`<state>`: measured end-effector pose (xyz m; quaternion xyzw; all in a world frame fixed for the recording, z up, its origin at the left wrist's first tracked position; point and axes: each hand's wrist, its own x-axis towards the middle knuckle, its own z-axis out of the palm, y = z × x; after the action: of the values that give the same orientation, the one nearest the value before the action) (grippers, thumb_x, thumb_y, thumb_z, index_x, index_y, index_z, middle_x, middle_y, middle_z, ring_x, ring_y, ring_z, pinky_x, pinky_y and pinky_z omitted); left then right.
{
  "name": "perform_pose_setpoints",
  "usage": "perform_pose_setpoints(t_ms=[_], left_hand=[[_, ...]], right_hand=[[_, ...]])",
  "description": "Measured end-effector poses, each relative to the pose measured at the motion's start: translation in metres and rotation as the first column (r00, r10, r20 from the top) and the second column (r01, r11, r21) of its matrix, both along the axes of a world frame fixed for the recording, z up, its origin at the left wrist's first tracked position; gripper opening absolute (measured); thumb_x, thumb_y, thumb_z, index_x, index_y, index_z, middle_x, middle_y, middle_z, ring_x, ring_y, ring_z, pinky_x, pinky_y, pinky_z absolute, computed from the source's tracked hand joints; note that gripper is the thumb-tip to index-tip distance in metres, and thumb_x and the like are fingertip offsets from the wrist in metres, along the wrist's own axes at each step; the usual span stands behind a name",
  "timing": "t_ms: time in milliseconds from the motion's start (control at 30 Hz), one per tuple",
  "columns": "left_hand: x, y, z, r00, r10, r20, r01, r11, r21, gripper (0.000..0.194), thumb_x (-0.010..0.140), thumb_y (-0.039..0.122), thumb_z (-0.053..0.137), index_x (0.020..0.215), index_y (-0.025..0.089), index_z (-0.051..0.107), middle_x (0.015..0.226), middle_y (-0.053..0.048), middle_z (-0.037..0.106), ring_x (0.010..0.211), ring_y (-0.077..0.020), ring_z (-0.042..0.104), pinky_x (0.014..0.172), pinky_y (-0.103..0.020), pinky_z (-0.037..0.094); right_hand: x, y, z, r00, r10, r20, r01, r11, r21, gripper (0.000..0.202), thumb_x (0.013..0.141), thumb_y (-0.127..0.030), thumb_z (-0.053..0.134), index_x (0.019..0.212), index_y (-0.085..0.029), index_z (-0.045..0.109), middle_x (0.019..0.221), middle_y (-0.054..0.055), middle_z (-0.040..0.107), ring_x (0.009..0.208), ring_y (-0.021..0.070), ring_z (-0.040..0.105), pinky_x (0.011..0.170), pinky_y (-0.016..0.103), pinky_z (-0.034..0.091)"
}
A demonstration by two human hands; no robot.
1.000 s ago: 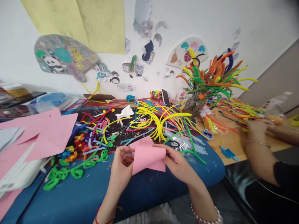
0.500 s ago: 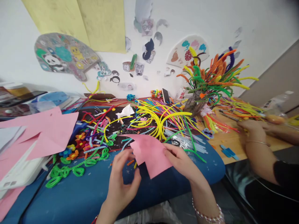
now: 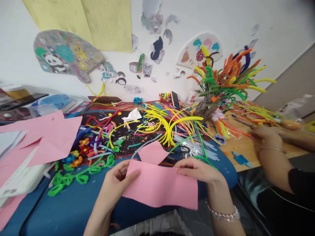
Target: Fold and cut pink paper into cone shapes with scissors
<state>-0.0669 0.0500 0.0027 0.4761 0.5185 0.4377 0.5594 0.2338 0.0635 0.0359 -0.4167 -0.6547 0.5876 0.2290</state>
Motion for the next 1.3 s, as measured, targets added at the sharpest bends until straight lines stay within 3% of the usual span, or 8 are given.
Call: perform_pose_setpoints(t_ms=[233, 533, 633, 700, 867, 1033, 1200, 1300], left_hand=[[0.002, -0.006, -0.013, 0.908, 0.37, 0.195, -0.37, 0.928, -0.039, 0.039, 0.067, 0.042, 0.083, 0.092, 0.016, 0.069, 0.08, -0.002, 0.073, 0.064, -0.0139, 0.064, 0.057, -0.021, 0.05], [0.034, -0.02, -0.022, 0.809, 0.562, 0.171, -0.574, 0.819, 0.027, 0.054, 0.073, 0.038, 0.078, 0.121, 0.02, 0.062, 0.124, -0.008, 0.067, 0.114, -0.0253, 0.063, 0.092, -0.032, 0.053], [0.042, -0.025, -0.027, 0.8, 0.579, 0.155, -0.576, 0.815, -0.071, 0.047, 0.067, 0.036, 0.082, 0.106, 0.012, 0.068, 0.104, -0.011, 0.074, 0.099, -0.0266, 0.068, 0.085, -0.036, 0.056], [0.047, -0.027, -0.032, 0.796, 0.583, 0.163, -0.577, 0.812, -0.085, 0.038, 0.07, 0.037, 0.079, 0.096, 0.012, 0.07, 0.094, -0.009, 0.075, 0.093, -0.0248, 0.069, 0.084, -0.035, 0.056], [0.057, -0.033, -0.04, 0.803, 0.572, 0.167, -0.575, 0.818, -0.036, 0.03, 0.083, 0.039, 0.067, 0.098, 0.014, 0.071, 0.099, -0.007, 0.075, 0.097, -0.0242, 0.069, 0.086, -0.034, 0.057], [0.049, -0.05, -0.043, 0.82, 0.557, -0.131, -0.519, 0.82, 0.239, 0.036, 0.088, 0.033, 0.06, 0.123, 0.026, 0.067, 0.127, -0.002, 0.068, 0.119, -0.0251, 0.062, 0.099, -0.033, 0.051], [0.042, -0.073, -0.047, 0.75, 0.55, -0.367, -0.319, 0.787, 0.528, 0.051, 0.092, 0.018, 0.053, 0.141, 0.033, 0.049, 0.135, 0.002, 0.062, 0.127, -0.0222, 0.056, 0.104, -0.03, 0.048], [0.042, -0.078, -0.049, 0.72, 0.547, -0.426, -0.202, 0.754, 0.625, 0.061, 0.091, 0.01, 0.05, 0.146, 0.036, 0.04, 0.141, 0.002, 0.057, 0.138, -0.024, 0.043, 0.115, -0.042, 0.037]], right_hand=[[-0.014, -0.024, -0.036, 0.827, -0.421, -0.374, 0.404, 0.906, -0.126, 0.06, 0.071, -0.042, 0.08, 0.124, -0.021, 0.063, 0.127, 0.011, 0.067, 0.113, 0.0289, 0.064, 0.096, 0.042, 0.05], [-0.071, -0.038, -0.046, 0.619, -0.756, -0.212, 0.772, 0.635, -0.01, 0.045, 0.077, -0.038, 0.074, 0.115, -0.018, 0.061, 0.102, 0.007, 0.074, 0.086, 0.0226, 0.069, 0.077, 0.033, 0.056], [-0.074, -0.037, -0.04, 0.659, -0.725, -0.2, 0.735, 0.677, -0.037, 0.037, 0.077, -0.037, 0.073, 0.106, -0.017, 0.061, 0.067, -0.002, 0.066, 0.047, 0.0122, 0.054, 0.047, 0.025, 0.048], [-0.074, -0.038, -0.038, 0.652, -0.728, -0.213, 0.734, 0.676, -0.064, 0.037, 0.074, -0.035, 0.076, 0.103, -0.018, 0.061, 0.062, -0.005, 0.061, 0.043, 0.01, 0.049, 0.043, 0.024, 0.044], [-0.078, -0.044, -0.043, 0.527, -0.8, -0.287, 0.823, 0.565, -0.064, 0.034, 0.07, -0.034, 0.079, 0.096, -0.019, 0.062, 0.067, -0.001, 0.065, 0.052, 0.014, 0.056, 0.051, 0.027, 0.05], [-0.092, -0.055, -0.046, 0.446, -0.886, -0.129, 0.89, 0.423, 0.169, 0.028, 0.072, -0.038, 0.076, 0.089, -0.017, 0.069, 0.084, 0.009, 0.075, 0.077, 0.0262, 0.069, 0.071, 0.036, 0.058], [-0.098, -0.059, -0.051, 0.446, -0.892, -0.08, 0.883, 0.423, 0.203, 0.056, 0.077, -0.039, 0.071, 0.128, -0.016, 0.06, 0.125, 0.013, 0.068, 0.111, 0.0318, 0.065, 0.09, 0.041, 0.056], [-0.1, -0.06, -0.062, 0.48, -0.876, -0.04, 0.824, 0.435, 0.363, 0.038, 0.082, -0.033, 0.067, 0.116, -0.018, 0.069, 0.118, 0.012, 0.071, 0.108, 0.032, 0.066, 0.091, 0.043, 0.055]])
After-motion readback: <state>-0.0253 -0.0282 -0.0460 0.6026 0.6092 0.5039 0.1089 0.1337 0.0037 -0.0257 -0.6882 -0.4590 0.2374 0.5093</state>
